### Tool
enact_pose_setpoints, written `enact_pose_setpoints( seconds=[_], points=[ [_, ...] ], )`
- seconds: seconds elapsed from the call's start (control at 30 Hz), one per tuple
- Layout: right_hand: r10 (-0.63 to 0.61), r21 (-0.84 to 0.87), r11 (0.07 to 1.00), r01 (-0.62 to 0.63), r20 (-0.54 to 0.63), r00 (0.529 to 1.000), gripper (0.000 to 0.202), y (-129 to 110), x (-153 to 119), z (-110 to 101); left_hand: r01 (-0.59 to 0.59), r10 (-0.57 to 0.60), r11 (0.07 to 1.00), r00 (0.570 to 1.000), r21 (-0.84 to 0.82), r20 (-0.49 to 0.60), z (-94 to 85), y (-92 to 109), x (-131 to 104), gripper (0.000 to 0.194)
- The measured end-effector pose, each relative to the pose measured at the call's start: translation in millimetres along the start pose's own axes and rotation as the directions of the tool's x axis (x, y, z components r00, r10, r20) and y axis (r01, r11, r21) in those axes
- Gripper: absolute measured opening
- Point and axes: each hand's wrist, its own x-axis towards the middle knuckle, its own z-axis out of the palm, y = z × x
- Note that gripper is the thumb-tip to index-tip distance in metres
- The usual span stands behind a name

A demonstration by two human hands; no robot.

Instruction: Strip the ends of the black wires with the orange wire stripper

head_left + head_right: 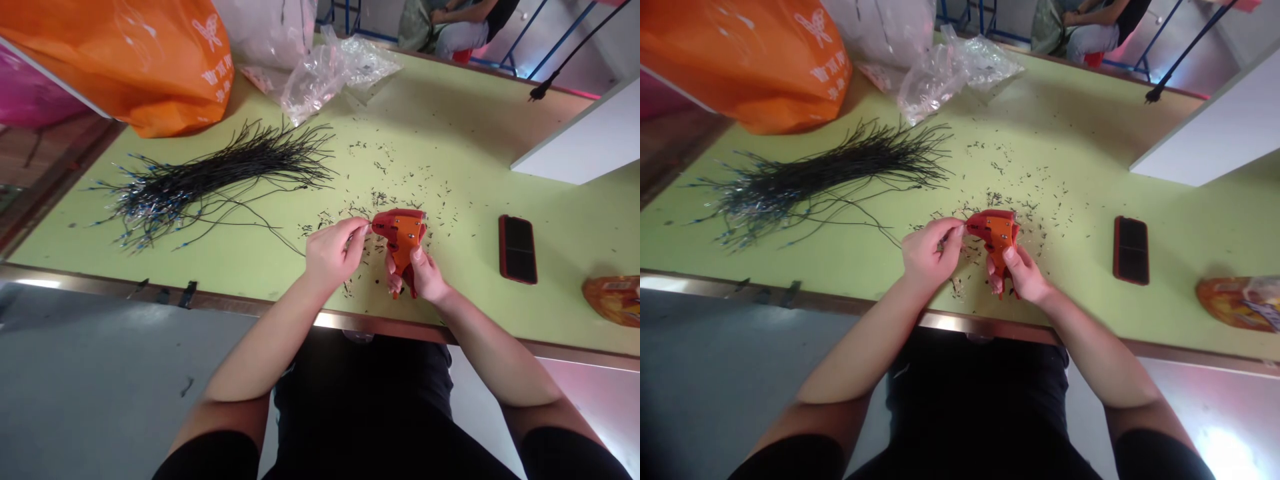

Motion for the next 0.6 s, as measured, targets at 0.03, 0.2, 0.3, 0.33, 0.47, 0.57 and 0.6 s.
enact_pose_setpoints(
  seconds=[0.03,0.2,0.3,0.33,0.47,0.57,0.6],
  points=[
    [-0.003,-0.008,1.000,0.003,-0.006,1.000,0.071,-0.1,-1.0,0.5,0.001,-0.001,1.000,1.000,-0.002,-0.003,-0.1,-0.1,0.1,0.018],
    [-0.033,-0.039,0.999,0.033,-0.011,0.999,0.066,1.3,-2.4,-0.6,0.006,-0.006,1.000,1.000,-0.012,-0.031,1.1,-2.1,0.9,0.020],
    [-0.072,-0.033,0.997,0.073,0.035,0.997,0.066,5.0,0.0,-1.3,0.018,-0.018,1.000,0.998,0.002,-0.055,2.3,-2.3,0.6,0.021],
    [-0.091,-0.031,0.995,0.092,0.046,0.995,0.067,6.5,1.0,-1.2,0.024,-0.024,1.000,0.998,0.004,-0.066,2.5,-2.5,0.2,0.022],
    [-0.164,-0.026,0.986,0.167,0.084,0.983,0.064,6.8,2.2,-0.4,0.109,-0.112,0.994,0.986,-0.026,-0.124,0.2,-9.6,-1.6,0.024],
    [-0.271,0.046,0.962,0.270,0.019,0.962,0.060,-2.8,0.2,-2.1,0.301,-0.308,0.951,0.925,-0.064,-0.222,-4.5,-21.6,-1.5,0.028],
    [-0.297,0.068,0.952,0.299,-0.033,0.954,0.061,-7.0,-0.4,-2.8,0.344,-0.350,0.937,0.905,-0.067,-0.243,-5.8,-24.7,-1.4,0.028]
  ],
)
